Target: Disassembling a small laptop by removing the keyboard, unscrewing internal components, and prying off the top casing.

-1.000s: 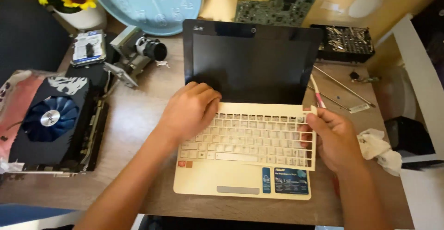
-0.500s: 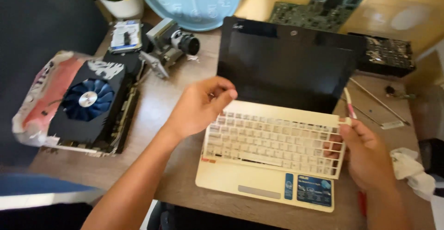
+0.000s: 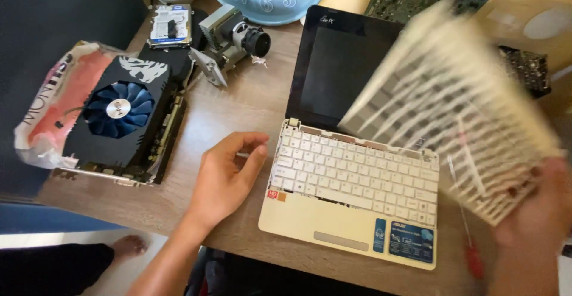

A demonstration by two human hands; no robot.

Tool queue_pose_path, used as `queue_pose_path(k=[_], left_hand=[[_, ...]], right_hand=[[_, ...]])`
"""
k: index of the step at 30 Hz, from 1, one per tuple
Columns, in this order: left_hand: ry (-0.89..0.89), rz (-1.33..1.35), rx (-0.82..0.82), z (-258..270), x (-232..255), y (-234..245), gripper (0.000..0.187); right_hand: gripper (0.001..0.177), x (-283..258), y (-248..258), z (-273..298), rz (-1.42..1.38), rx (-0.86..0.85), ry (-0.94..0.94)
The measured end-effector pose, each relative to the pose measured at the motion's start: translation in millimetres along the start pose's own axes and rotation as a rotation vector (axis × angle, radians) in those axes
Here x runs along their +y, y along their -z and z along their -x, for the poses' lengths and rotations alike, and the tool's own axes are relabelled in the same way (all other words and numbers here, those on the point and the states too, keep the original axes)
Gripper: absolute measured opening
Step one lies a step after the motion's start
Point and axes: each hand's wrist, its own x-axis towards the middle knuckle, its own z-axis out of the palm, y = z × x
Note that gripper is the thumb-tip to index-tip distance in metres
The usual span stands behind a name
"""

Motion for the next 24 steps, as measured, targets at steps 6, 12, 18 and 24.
queue_pose_path(k=[6,12,18,24], left_hand=[[-0.129,-0.049,-0.009,14.3,-12.9,-4.6,0.022],[-0.192,-0.123,-0.052,17.2,-14.5,-7.3,0.033],[-0.235,-0.120,-0.081,15.9,-7.2,-3.4,0.028],[-0.224,-0.121,-0.107,16.4,-1.7,-2.1,0.031]], right_hand=[[0.017,5.4,218.2,-29.0,0.027,0.322,0.125],[0.036,10.1,198.3,5.2,0.268,0.423,0.017],[0.008,3.7,129.6,31.3,0.533,0.544,-0.050],[0.046,-29.0,78.5,49.0,0.705,0.559,-0.191]])
